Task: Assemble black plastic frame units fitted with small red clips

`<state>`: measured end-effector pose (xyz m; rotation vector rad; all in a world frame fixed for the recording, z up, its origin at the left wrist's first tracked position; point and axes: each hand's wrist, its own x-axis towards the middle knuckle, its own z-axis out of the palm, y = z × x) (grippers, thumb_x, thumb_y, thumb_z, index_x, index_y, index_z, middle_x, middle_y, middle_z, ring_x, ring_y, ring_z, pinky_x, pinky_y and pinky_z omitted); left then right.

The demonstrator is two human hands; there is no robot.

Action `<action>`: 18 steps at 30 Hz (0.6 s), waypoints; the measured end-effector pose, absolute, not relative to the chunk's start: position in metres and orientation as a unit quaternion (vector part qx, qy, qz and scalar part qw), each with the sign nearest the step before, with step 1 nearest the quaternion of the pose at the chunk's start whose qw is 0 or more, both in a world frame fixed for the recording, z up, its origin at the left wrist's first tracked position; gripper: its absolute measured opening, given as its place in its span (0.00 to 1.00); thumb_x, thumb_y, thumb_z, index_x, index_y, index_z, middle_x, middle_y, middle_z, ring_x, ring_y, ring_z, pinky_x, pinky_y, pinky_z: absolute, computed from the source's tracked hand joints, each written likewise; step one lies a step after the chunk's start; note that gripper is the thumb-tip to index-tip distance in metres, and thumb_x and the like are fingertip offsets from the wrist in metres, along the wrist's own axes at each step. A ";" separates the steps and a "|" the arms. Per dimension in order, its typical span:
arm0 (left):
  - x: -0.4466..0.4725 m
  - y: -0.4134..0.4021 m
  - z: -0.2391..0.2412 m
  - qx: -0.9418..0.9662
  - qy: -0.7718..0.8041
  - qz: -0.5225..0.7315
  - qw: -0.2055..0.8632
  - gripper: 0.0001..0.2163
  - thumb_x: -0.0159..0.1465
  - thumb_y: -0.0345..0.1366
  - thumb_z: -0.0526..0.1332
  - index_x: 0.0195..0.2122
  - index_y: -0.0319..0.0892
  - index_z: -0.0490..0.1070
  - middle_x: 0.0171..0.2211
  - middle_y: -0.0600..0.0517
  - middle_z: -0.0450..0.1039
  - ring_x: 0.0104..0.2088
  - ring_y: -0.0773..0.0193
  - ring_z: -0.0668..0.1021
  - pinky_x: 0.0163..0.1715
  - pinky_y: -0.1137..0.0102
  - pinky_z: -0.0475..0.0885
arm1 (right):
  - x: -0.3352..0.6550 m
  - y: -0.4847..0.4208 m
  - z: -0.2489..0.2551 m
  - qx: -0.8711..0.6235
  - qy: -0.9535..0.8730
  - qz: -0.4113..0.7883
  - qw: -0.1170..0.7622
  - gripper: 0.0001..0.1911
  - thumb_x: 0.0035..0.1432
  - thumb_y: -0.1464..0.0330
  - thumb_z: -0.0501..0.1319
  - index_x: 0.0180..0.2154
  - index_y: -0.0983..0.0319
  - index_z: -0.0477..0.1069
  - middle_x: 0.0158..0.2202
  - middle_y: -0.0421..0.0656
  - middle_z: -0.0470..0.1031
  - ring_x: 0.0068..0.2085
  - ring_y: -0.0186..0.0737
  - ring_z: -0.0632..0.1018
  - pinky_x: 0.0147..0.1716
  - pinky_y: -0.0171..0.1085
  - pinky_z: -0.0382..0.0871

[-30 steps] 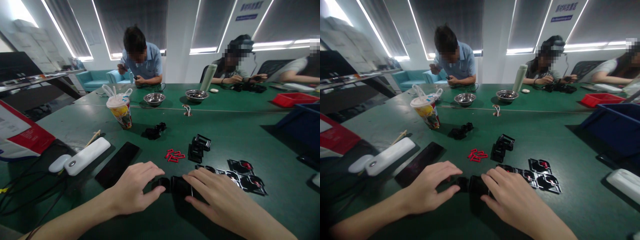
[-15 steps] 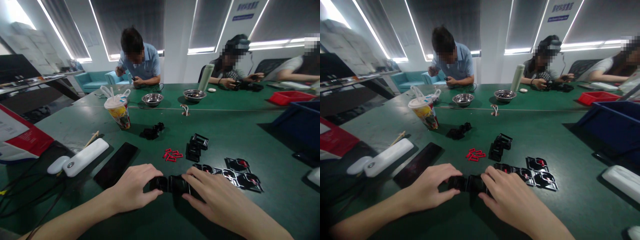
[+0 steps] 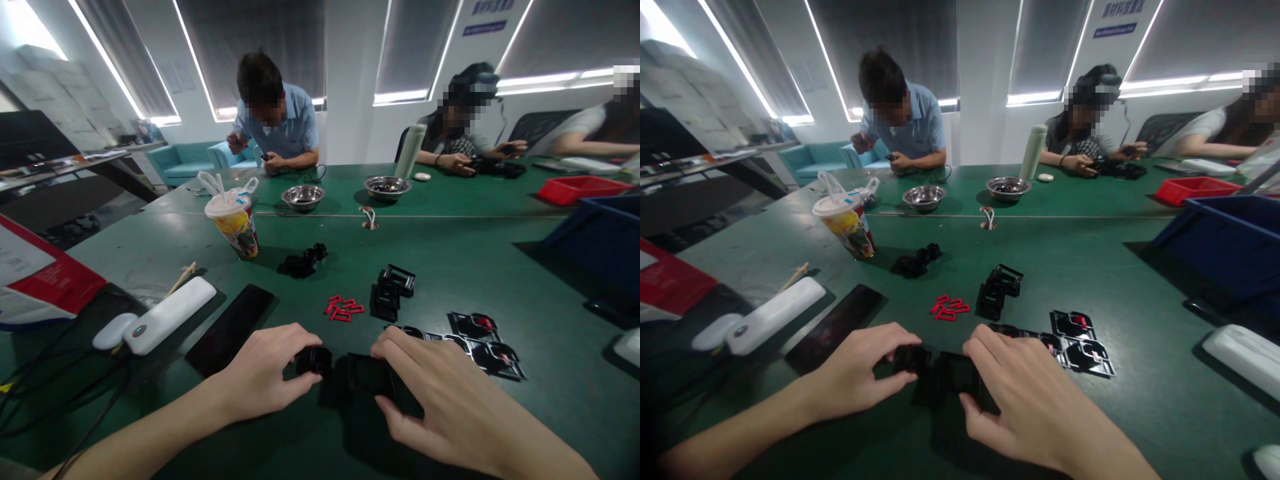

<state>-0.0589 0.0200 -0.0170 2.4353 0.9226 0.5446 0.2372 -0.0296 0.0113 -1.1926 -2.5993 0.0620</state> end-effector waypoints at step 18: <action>-0.050 0.008 -0.029 0.902 0.297 0.216 0.225 0.10 0.69 0.35 0.65 0.51 0.44 0.73 0.44 0.50 0.81 0.42 0.57 0.81 0.42 0.65 0.74 | 0.231 -0.035 0.015 -0.335 -0.901 -0.025 0.275 0.14 0.63 0.67 0.54 0.50 0.60 0.66 0.36 0.43 0.79 0.34 0.44 0.81 0.33 0.41 0.71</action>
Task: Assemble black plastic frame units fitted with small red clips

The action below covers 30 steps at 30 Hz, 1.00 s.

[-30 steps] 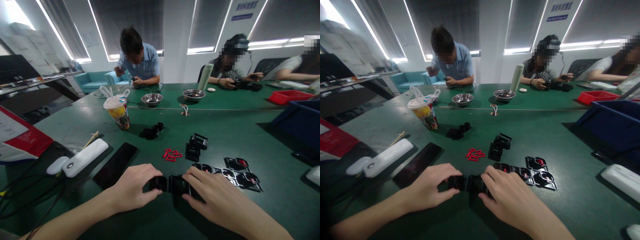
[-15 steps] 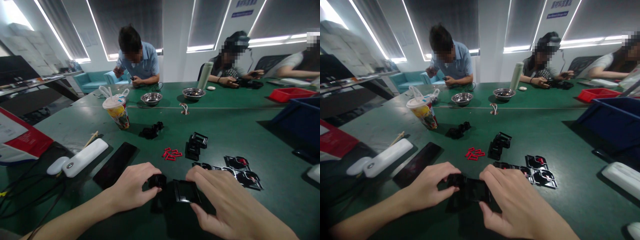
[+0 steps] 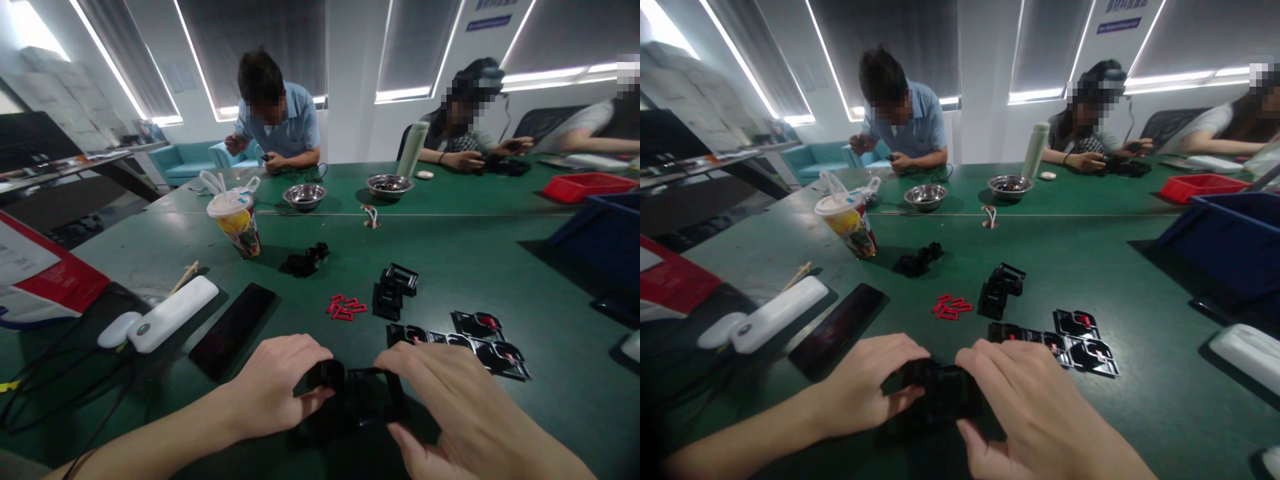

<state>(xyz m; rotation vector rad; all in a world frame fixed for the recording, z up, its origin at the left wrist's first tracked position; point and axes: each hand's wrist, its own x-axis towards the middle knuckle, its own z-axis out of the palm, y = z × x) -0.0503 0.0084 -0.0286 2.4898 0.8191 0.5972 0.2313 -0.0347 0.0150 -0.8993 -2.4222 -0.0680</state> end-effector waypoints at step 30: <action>-0.047 0.001 -0.022 0.899 0.283 0.243 0.227 0.27 0.67 0.43 0.68 0.64 0.42 0.64 0.56 0.44 0.75 0.52 0.53 0.81 0.47 0.61 0.81 | 0.229 -0.034 -0.015 -0.332 -0.874 -0.094 0.342 0.17 0.70 0.64 0.56 0.56 0.65 0.72 0.42 0.47 0.83 0.39 0.42 0.83 0.45 0.41 0.78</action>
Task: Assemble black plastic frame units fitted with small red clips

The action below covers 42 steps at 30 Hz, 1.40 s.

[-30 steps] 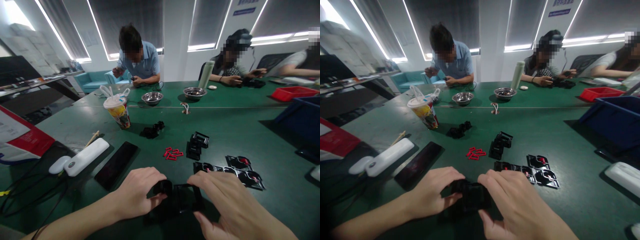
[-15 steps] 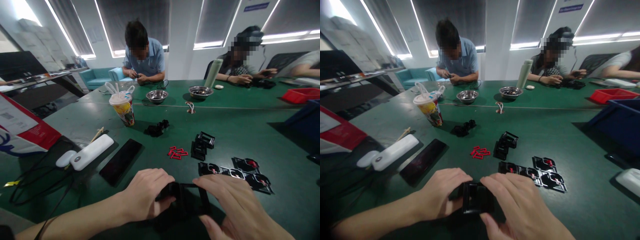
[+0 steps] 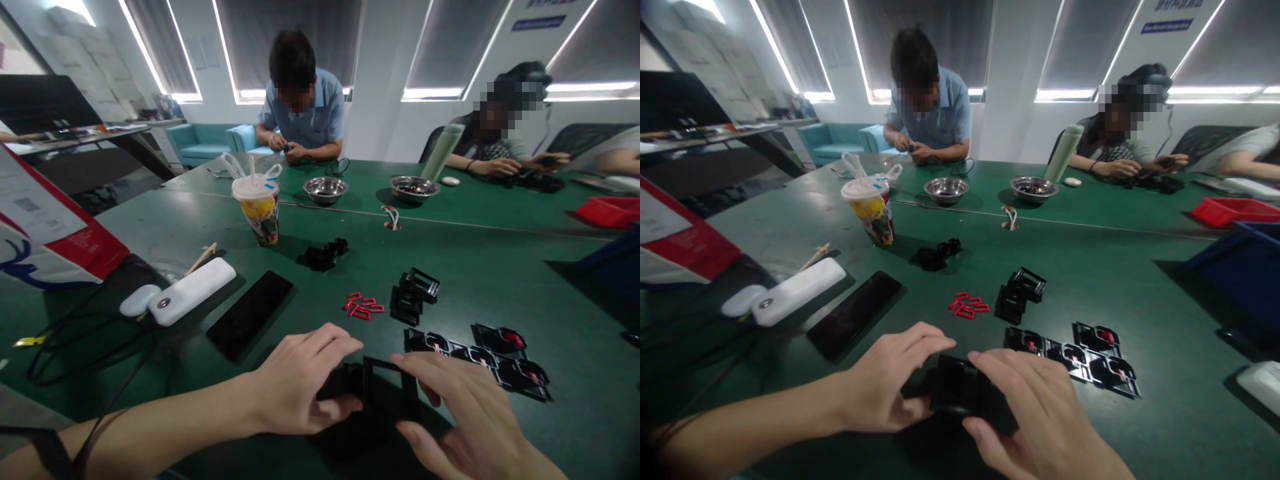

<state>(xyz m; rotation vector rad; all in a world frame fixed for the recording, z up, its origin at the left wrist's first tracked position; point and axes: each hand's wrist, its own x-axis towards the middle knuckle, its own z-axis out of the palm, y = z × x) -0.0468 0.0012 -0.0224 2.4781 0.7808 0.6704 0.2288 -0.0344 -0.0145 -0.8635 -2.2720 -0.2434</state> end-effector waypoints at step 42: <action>-0.054 0.010 -0.019 0.882 0.315 0.257 0.237 0.25 0.67 0.48 0.70 0.61 0.44 0.70 0.53 0.44 0.76 0.48 0.56 0.82 0.41 0.67 0.80 | 0.220 -0.030 -0.019 -0.378 -0.858 0.036 0.346 0.19 0.70 0.63 0.60 0.59 0.62 0.69 0.25 0.33 0.70 0.22 0.35 0.72 0.26 0.36 0.65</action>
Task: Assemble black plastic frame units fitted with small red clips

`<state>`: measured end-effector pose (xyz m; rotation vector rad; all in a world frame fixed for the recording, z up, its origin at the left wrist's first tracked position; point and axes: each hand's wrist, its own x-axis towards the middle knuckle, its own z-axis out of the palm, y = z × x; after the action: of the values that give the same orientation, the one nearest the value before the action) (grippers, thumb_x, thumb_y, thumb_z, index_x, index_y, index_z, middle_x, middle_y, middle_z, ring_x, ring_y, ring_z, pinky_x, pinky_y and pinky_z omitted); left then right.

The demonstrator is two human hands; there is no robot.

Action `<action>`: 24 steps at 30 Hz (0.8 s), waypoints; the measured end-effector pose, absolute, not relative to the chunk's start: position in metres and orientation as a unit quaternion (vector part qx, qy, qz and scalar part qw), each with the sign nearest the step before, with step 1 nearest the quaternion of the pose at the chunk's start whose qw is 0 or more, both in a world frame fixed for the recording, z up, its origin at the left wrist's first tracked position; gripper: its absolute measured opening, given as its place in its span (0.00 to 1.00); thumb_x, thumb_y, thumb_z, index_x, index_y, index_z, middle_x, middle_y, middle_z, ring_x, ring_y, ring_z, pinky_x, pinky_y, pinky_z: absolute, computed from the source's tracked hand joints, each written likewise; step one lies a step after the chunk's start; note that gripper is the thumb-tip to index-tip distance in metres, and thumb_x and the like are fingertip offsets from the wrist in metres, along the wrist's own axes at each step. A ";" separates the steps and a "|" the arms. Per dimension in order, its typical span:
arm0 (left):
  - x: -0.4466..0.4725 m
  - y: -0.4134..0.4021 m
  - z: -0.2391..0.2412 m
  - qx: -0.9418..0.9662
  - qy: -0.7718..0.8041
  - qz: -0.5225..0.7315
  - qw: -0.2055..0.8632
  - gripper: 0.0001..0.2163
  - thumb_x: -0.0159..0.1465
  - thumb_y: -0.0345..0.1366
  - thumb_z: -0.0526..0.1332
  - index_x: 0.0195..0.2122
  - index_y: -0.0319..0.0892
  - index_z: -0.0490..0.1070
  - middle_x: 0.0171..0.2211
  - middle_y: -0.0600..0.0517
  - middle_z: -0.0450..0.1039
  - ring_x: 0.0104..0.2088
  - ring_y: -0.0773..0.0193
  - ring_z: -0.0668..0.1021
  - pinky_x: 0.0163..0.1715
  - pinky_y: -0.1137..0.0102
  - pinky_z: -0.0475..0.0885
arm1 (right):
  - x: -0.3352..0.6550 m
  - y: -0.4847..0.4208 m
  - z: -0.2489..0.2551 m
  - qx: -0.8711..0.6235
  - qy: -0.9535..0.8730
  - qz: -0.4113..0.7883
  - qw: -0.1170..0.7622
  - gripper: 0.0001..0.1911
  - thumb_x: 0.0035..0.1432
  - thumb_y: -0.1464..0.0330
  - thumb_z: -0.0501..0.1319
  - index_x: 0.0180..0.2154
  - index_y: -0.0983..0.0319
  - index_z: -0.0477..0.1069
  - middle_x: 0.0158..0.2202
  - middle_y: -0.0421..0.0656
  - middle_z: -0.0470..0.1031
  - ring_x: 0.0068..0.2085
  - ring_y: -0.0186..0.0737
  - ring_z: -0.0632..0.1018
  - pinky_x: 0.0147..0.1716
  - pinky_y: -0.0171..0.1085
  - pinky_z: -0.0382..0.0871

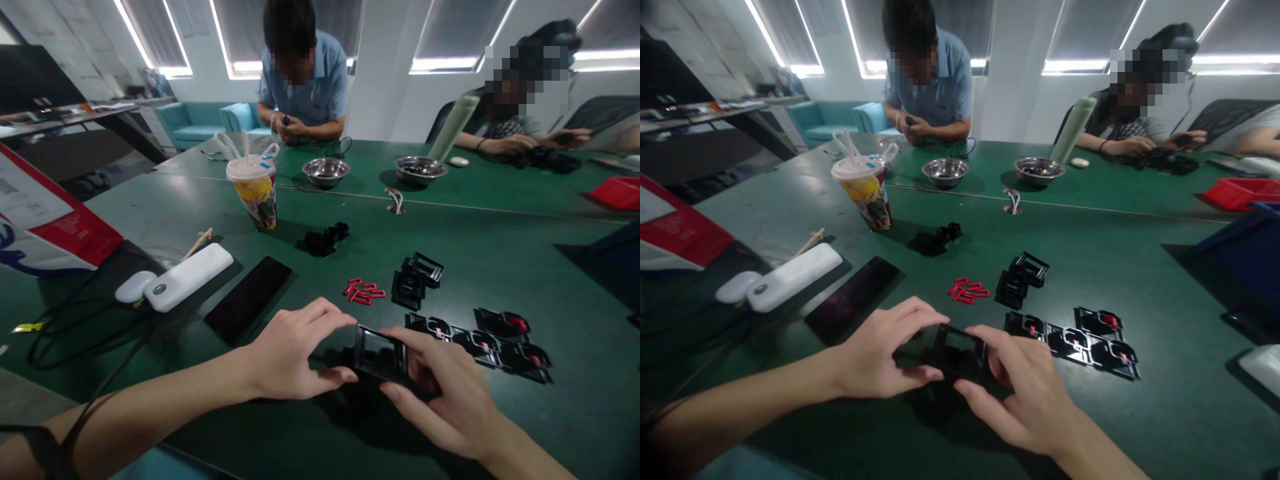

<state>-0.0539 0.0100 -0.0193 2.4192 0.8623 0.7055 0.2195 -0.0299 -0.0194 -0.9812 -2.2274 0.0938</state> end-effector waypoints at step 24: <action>-0.049 0.008 -0.023 0.928 0.249 0.185 0.205 0.13 0.69 0.40 0.67 0.51 0.42 0.76 0.47 0.51 0.79 0.39 0.62 0.83 0.33 0.70 0.72 | 0.224 -0.033 -0.018 -0.303 -0.899 0.001 0.315 0.18 0.74 0.60 0.56 0.56 0.66 0.68 0.27 0.38 0.75 0.23 0.37 0.74 0.25 0.36 0.68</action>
<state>-0.0485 0.0082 -0.0230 2.5877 0.6951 0.5149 0.2241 -0.0335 -0.0184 -0.7985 -2.3702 0.0034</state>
